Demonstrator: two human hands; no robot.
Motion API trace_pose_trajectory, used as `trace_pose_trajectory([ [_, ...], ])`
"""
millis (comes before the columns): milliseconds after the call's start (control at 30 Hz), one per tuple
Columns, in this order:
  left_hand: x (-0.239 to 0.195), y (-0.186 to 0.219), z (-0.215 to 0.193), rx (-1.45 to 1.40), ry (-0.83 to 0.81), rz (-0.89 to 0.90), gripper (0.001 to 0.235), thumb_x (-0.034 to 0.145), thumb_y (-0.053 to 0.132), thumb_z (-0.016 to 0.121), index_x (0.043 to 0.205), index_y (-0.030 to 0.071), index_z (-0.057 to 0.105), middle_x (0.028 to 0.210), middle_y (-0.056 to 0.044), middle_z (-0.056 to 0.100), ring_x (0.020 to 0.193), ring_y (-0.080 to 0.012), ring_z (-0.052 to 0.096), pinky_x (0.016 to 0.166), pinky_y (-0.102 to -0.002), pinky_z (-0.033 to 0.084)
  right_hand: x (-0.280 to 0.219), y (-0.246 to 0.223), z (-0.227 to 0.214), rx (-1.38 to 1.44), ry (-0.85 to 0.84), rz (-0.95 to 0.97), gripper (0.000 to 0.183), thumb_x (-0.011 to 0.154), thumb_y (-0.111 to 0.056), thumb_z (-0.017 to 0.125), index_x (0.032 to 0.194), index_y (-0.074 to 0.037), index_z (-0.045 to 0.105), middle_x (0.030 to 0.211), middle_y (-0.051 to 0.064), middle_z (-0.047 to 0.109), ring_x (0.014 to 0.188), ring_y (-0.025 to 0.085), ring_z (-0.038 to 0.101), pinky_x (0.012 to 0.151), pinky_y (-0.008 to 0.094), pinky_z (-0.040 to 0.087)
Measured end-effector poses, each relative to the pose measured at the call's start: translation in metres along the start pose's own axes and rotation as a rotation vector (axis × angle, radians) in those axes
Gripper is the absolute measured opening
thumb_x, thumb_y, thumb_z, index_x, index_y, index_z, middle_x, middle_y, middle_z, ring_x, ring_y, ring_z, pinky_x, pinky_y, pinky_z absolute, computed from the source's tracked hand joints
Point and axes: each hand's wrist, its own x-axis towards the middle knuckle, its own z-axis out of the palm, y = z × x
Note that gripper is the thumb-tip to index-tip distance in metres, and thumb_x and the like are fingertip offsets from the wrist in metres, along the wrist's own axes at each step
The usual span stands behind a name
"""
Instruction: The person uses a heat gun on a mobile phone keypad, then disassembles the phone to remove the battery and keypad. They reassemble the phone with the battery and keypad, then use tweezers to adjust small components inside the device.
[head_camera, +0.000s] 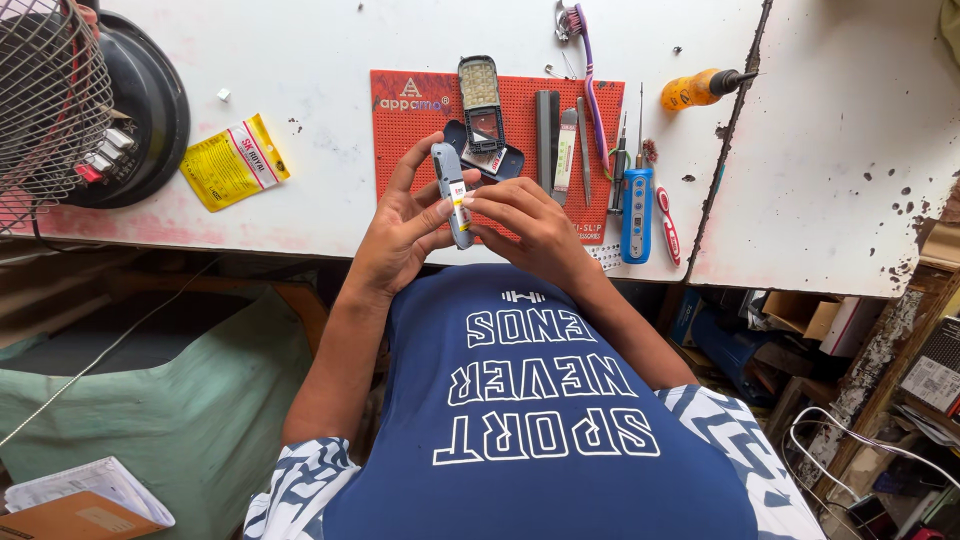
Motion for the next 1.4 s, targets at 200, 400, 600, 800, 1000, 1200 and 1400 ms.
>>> trace_pose_trajectory([
  [200,-0.019,-0.015,-0.003,-0.048,-0.009,-0.08,0.072,0.099,0.002,0.067,0.159,0.022,0.033,0.142,-0.018,0.058,0.125,-0.0263,0.065,0.096,-0.042,0.064,-0.01,-0.008,-0.005,-0.045,-0.131,-0.034,0.057,0.088,-0.012,0.083,0.139,-0.011,0.058,0.149,0.011,0.054,0.134,0.034,0.06,0.111,0.045,0.054],
  [400,-0.034,-0.035,-0.003,-0.051,0.064,-0.208,0.075,0.093,0.005,0.07,0.156,0.024,0.033,0.138,-0.019,0.061,0.123,-0.0273,0.067,0.091,-0.039,0.065,-0.025,-0.005,-0.003,0.192,-0.352,0.159,0.059,0.088,-0.02,0.083,0.135,-0.013,0.047,0.165,0.014,0.039,0.137,0.035,0.06,0.108,0.044,0.056],
  [600,-0.037,-0.039,-0.003,-0.099,0.097,-0.213,0.075,0.094,0.005,0.068,0.157,0.023,0.031,0.138,-0.02,0.062,0.122,-0.0281,0.068,0.091,-0.04,0.065,-0.02,0.003,-0.005,0.174,-0.545,0.256,0.058,0.09,-0.024,0.081,0.137,-0.011,0.051,0.165,0.014,0.037,0.129,0.033,0.063,0.101,0.044,0.056],
  [800,-0.038,-0.044,-0.005,-0.143,0.102,-0.174,0.075,0.096,0.003,0.068,0.159,0.023,0.031,0.138,-0.02,0.06,0.119,-0.0255,0.066,0.092,-0.043,0.064,-0.019,0.0,0.002,0.135,-0.45,0.098,0.06,0.083,-0.017,0.08,0.136,-0.008,0.054,0.162,0.02,0.035,0.138,0.04,0.054,0.105,0.045,0.056],
  [1000,-0.032,-0.048,-0.003,-0.17,0.155,-0.122,0.078,0.096,0.005,0.068,0.16,0.027,0.029,0.137,-0.018,0.06,0.119,-0.0242,0.066,0.092,-0.044,0.064,-0.019,0.002,0.005,0.138,-0.428,0.122,0.069,0.083,-0.005,0.075,0.147,-0.009,0.05,0.161,0.019,0.042,0.136,0.038,0.058,0.102,0.042,0.057],
  [1200,-0.024,-0.035,-0.009,-0.191,0.152,-0.068,0.08,0.096,0.005,0.069,0.16,0.027,0.028,0.14,-0.019,0.059,0.121,-0.0255,0.066,0.094,-0.045,0.065,-0.016,0.003,0.007,0.136,-0.224,0.001,0.058,0.084,0.004,0.075,0.138,-0.011,0.062,0.155,0.016,0.05,0.137,0.037,0.059,0.106,0.042,0.059],
  [1400,-0.016,-0.028,-0.017,-0.187,0.153,-0.054,0.079,0.096,0.005,0.067,0.161,0.027,0.027,0.14,-0.022,0.061,0.12,-0.0262,0.068,0.093,-0.044,0.065,-0.02,0.007,0.023,0.052,-0.049,0.189,0.034,0.096,-0.002,0.074,0.129,-0.01,0.068,0.132,0.015,0.069,0.116,0.031,0.073,0.093,0.035,0.063],
])
